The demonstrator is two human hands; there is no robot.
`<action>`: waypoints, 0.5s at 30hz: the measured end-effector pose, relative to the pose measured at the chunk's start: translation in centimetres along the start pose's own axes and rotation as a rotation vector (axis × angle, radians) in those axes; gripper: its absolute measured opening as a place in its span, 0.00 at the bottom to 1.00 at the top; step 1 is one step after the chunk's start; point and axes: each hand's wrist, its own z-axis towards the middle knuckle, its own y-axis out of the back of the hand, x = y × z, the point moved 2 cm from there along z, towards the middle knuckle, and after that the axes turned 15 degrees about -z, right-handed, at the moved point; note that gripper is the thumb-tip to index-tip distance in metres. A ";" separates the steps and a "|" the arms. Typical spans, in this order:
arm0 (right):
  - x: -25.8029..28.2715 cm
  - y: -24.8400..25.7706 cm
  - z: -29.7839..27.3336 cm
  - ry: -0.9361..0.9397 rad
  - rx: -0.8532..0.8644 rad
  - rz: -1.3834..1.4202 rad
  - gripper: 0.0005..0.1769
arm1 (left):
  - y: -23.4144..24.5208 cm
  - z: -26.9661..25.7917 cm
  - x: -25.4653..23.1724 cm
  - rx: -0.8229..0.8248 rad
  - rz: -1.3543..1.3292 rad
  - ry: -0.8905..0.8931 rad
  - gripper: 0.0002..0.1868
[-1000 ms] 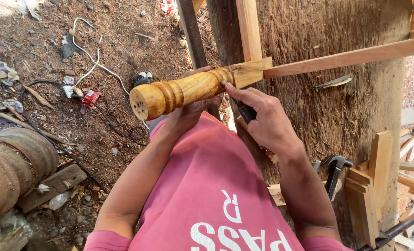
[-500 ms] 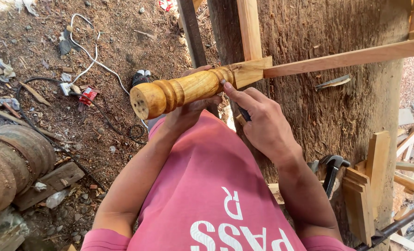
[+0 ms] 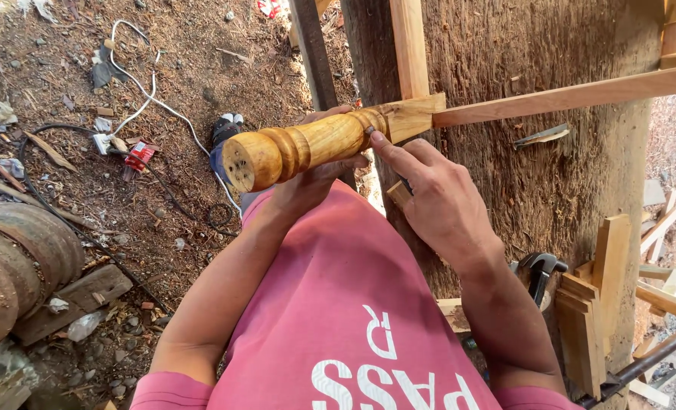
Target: The person carves a wooden table leg using a chisel and a hammer. They hold the leg with one hand while striking the chisel with the other to shape the wood. The person also uses a power tool to smooth the surface of the leg.
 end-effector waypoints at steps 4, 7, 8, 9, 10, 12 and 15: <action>0.2 0.9 0.1 0.016 0.063 -0.055 0.46 | -0.1 0.0 -0.2 -0.007 -0.016 0.007 0.40; 0.6 2.2 0.2 -0.005 0.124 -0.063 0.49 | -0.5 0.0 0.4 0.000 -0.017 0.010 0.40; 0.7 2.7 0.3 -0.009 0.159 -0.071 0.49 | -0.5 0.0 0.6 0.008 -0.003 0.011 0.41; 0.5 2.7 0.2 -0.006 0.158 -0.073 0.49 | -0.3 0.1 0.4 0.007 -0.003 0.008 0.41; 0.2 2.6 0.2 -0.022 0.161 -0.025 0.52 | -0.2 0.1 0.3 0.005 0.004 0.005 0.41; -0.1 2.4 0.2 -0.039 0.166 0.021 0.54 | 0.1 0.1 0.2 0.002 0.008 0.002 0.40; -0.1 2.3 0.5 -0.030 0.160 0.022 0.54 | 0.6 0.2 0.4 0.004 -0.017 -0.001 0.41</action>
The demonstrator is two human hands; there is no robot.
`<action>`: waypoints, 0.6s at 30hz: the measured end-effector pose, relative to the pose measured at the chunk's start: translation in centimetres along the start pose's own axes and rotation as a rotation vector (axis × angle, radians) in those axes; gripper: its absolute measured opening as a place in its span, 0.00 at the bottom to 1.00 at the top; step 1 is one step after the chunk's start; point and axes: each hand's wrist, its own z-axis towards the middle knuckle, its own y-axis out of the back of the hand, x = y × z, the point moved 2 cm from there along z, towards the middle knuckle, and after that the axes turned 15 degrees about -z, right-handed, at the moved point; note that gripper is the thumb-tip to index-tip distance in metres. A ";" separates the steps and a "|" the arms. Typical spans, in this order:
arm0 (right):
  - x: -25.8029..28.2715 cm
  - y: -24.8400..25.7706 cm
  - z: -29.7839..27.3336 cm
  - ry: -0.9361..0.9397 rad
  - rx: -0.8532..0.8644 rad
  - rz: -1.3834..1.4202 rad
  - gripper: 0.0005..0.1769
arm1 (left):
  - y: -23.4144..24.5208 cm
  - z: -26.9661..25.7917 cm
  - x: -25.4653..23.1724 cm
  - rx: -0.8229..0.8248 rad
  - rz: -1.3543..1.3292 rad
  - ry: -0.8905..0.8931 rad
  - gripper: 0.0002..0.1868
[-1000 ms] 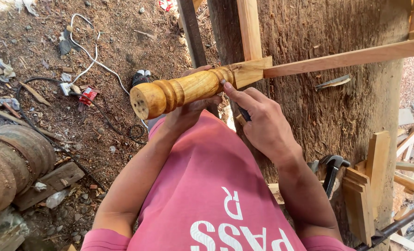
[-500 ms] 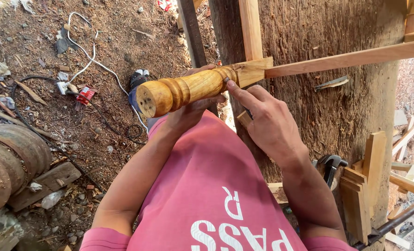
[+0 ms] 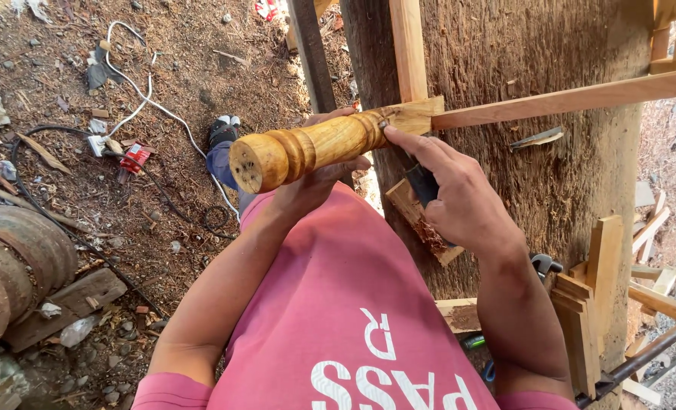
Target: The person carves a wooden table leg using a chisel and a hammer. They hold the leg with one hand while striking the chisel with the other to shape the wood. The person also uses a power tool to smooth the surface of the leg.
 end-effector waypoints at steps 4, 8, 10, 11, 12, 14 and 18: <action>-0.1 -0.2 0.4 0.030 -0.006 0.010 0.54 | 0.0 -0.1 0.5 -0.001 -0.030 0.012 0.40; -0.4 -0.6 0.4 0.061 -0.011 0.028 0.54 | 0.4 -0.1 1.2 0.005 -0.036 0.008 0.40; -0.6 -0.7 0.5 0.069 -0.014 0.033 0.54 | 0.2 -0.1 1.0 0.003 -0.045 0.011 0.40; -0.7 -0.7 0.6 0.080 -0.018 0.038 0.54 | 0.1 -0.1 0.9 -0.001 -0.054 0.011 0.40; -0.8 -0.8 0.7 0.081 -0.018 0.039 0.54 | 0.0 -0.1 1.0 -0.002 -0.053 0.011 0.40; -0.9 -0.9 0.7 0.105 -0.025 0.050 0.54 | -0.1 -0.1 1.0 -0.008 -0.048 0.014 0.40; -1.2 -1.1 0.7 0.125 -0.031 0.061 0.54 | -0.5 -0.1 0.5 0.004 -0.003 0.011 0.41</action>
